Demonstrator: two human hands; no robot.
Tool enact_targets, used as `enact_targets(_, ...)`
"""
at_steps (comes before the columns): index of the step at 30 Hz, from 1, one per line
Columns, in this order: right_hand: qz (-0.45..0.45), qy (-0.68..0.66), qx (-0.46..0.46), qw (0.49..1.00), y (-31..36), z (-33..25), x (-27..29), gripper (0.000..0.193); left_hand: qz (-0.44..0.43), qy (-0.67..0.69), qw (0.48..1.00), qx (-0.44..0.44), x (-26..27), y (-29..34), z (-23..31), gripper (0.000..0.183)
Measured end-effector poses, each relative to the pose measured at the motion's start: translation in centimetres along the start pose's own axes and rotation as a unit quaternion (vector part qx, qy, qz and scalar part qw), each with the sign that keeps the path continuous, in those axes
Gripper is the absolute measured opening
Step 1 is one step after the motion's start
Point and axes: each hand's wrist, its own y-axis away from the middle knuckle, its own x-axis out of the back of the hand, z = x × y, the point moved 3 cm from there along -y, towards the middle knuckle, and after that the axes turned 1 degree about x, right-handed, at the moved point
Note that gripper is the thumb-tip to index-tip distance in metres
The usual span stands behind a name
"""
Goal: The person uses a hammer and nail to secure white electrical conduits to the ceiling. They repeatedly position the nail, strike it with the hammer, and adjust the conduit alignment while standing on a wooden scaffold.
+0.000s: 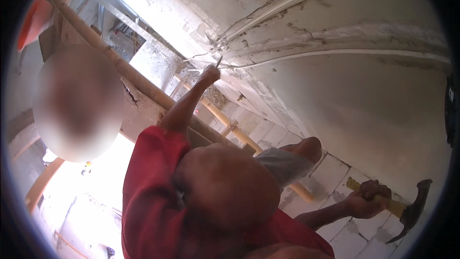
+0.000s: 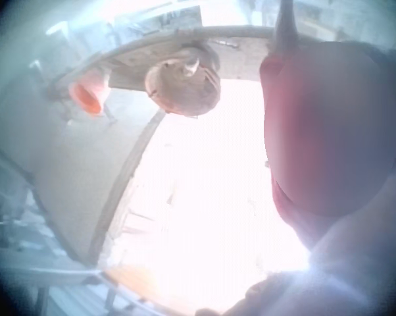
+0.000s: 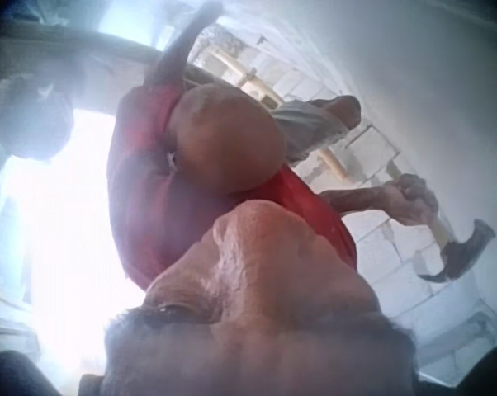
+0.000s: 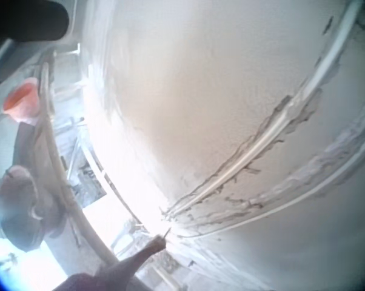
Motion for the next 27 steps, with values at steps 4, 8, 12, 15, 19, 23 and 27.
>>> enact_targets(4,0.007,0.048,-0.014,0.999,1.7,0.1,-1.4,0.053,-0.079,0.282,0.944,0.152,2.2,-2.6,3.6,0.025)
enact_targets(8,0.001,0.060,-0.098,0.993,2.9,0.0,-2.3,0.047,-0.047,0.310,0.923,0.222,-0.4,-4.7,1.6,0.025)
enact_targets(12,0.007,0.126,-0.125,0.984,3.8,0.4,-2.4,0.051,0.019,0.250,0.949,0.190,-2.5,-7.0,0.4,0.029)
enact_targets(15,-0.013,0.146,-0.117,0.982,3.9,0.4,-2.1,0.050,0.077,0.249,0.945,0.195,-3.4,-7.3,2.8,0.032)
enact_targets(19,-0.064,0.141,-0.107,0.982,4.1,0.5,-0.4,0.049,0.114,0.221,0.967,0.051,-1.7,-4.7,7.3,0.025)
enact_targets(23,-0.011,0.066,-0.187,0.980,4.3,1.4,-1.6,0.050,0.205,0.299,0.925,-0.114,8.1,4.1,14.8,0.018)
enact_targets(27,-0.077,0.011,-0.185,0.980,3.4,3.7,-1.0,0.051,0.145,0.323,0.918,-0.178,15.0,10.7,17.9,0.020)
